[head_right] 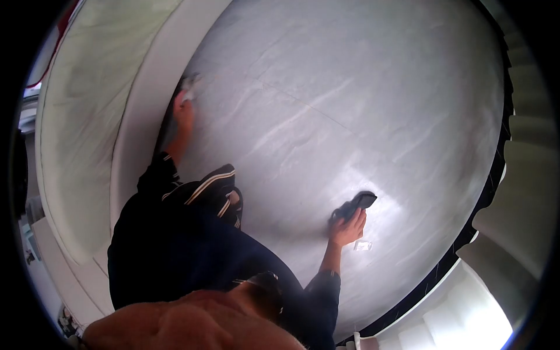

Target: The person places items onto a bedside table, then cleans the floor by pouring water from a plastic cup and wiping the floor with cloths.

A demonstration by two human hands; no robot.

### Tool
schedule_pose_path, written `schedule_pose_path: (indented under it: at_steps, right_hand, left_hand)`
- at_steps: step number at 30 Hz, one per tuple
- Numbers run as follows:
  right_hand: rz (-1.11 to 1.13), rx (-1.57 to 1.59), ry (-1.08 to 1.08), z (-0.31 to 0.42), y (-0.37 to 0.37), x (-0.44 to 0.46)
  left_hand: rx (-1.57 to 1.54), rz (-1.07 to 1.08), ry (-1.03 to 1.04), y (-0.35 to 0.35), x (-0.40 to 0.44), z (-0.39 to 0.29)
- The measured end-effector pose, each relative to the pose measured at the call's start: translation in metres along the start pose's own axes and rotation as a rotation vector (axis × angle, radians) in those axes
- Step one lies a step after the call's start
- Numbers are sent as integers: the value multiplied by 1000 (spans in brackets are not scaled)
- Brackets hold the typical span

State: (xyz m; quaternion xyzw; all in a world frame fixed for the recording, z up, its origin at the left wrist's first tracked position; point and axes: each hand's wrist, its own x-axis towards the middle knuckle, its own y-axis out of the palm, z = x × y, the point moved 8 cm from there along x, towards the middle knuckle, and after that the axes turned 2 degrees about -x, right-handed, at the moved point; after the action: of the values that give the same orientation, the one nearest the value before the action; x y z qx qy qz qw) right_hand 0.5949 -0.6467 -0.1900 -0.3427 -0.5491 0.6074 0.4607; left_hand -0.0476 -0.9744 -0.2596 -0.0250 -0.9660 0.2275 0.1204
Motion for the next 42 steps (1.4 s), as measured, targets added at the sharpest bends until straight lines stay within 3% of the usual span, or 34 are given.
schedule_pose_path:
  at_steps: [1, 4, 5, 6, 10, 12, 13, 15, 17, 18, 21, 23, 24, 26, 28, 32, 33, 34, 35, 36, 37, 39, 42]
  right_hand:
    - [-3, -3, -9, 2, -1, 0]
    - [-12, -13, -31, 8, -3, 3]
    - [-20, -18, -40, 6, 0, 3]
    - [-24, -23, -47, 5, 0, 2]
    - [-33, -43, -49, 1, 5, 0]
    - [-39, -32, -51, 2, 2, 1]
    - [-39, -28, -52, 4, 1, 2]
    - [-40, -22, -50, 5, 1, 1]
    - [-46, -23, -47, 4, 2, 1]
    - [-35, -16, -43, 24, -14, 12]
    - [-6, -3, -24, 3, 0, 2]
    - [18, -5, 1, -3, 4, 1]
    - [35, -20, 17, -7, 9, 0]
    - [56, 38, 48, -1, 0, 0]
    - [48, 37, 57, -3, 3, -4]
    - [43, 159, 13, -2, 2, -11]
    - [56, 193, 18, -4, 4, -9]
    - [39, 181, 14, -9, 14, -8]
    - [41, 194, 19, -18, 25, -9]
    - [80, 290, 53, -21, 21, -6]
    - [20, 364, 43, -30, 26, -6]
    - [-5, 633, 186, -73, 43, -9]
    - [20, 1214, 481, -95, 78, -17]
  left_hand:
    - [127, -143, -25, -28, 12, 40]
    - [595, 72, 313, -54, 10, -89]
    - [208, 116, 205, -49, 26, -57]
    - [169, 98, 174, -43, 46, -34]
    - [1100, -16, -59, 122, 197, 90]
    - [788, -55, 201, 198, 196, -10]
    - [535, 107, 337, 228, 172, -66]
    - [318, 144, 760, 287, 97, -155]
    - [103, 458, 910, 337, 20, -204]
    - [125, 632, 871, 353, -28, -223]
    - [119, 1013, 1045, 347, -180, -266]
    - [-214, 1182, 1151, 307, -264, -257]
    - [-242, 1301, 1086, 289, -301, -245]
    - [-336, 1381, 1365, 223, -358, -244]
    - [-357, 1606, 1290, 182, -382, -243]
    - [-231, 2025, 953, 189, -393, -247]
    - [-392, 2091, 487, 208, -382, -232]
    - [-268, 2159, 127, 227, -379, -237]
    - [-145, 2095, 61, 235, -363, -246]
    - [-195, 2035, -157, 251, -357, -237]
    - [-323, 1920, -32, 259, -345, -252]
    - [-257, 1866, -280, 274, -352, -256]
    - [-308, 1824, -300, 285, -332, -277]
